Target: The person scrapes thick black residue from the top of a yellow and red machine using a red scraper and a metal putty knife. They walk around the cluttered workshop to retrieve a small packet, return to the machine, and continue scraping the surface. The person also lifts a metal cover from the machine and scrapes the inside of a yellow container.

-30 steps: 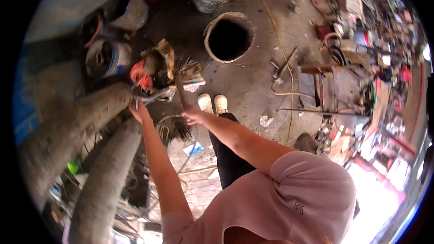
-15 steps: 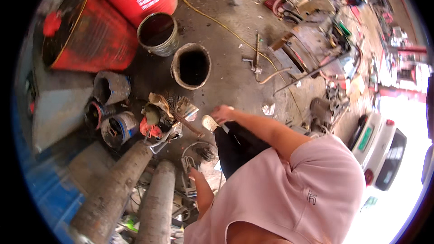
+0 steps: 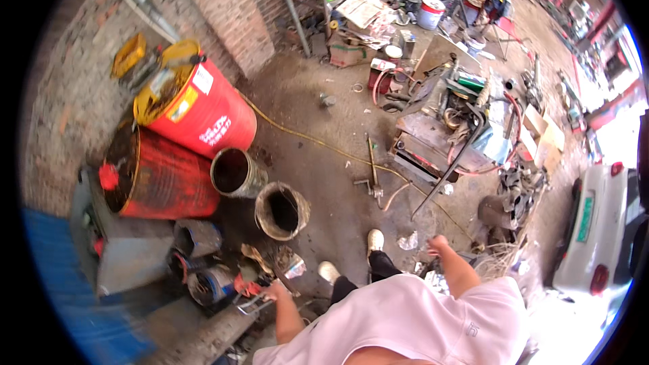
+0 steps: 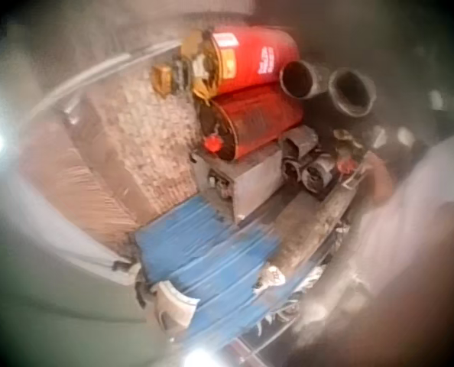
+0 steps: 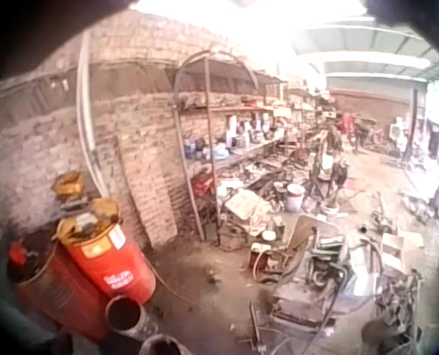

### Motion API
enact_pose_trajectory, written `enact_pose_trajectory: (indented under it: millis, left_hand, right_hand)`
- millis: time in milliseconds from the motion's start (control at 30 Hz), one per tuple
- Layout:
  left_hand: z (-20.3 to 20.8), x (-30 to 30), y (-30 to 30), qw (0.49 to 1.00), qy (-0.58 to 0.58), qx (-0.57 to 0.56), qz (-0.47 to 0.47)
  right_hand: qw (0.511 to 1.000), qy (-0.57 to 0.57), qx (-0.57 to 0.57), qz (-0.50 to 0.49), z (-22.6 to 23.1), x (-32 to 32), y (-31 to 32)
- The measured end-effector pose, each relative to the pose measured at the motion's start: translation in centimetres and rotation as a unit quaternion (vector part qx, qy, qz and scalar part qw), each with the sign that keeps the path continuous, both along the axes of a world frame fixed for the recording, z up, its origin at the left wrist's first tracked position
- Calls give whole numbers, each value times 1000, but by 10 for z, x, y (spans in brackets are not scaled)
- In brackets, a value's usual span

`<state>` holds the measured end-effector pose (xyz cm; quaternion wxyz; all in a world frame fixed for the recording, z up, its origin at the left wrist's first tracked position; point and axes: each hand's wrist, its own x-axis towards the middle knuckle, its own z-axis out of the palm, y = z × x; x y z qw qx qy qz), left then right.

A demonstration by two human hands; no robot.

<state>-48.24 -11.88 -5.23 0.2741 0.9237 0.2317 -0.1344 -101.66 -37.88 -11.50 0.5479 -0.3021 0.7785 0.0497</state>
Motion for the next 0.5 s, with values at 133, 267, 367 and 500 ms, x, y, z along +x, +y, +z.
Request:
enact_pose_trajectory:
  millis: [133, 267, 367, 500]
  left_hand:
    - [-30, -31, -106, 983, 29, -125, -128]
    - [-22, -65, -205, 913, 195, -311, -180]
    - [4, -79, -264, 860, 249, -355, -270]
    - [3, -65, -301, 858, 242, -324, -317]
  right_hand:
    - [980, -31, -39, -194, 46, -58, -1]
    - [941, -3, -125, -315, 61, -111, 41]
    - [893, -10, -157, -422, 77, -109, 81]
    - [813, -134, -195, -532, 20, -112, 189]
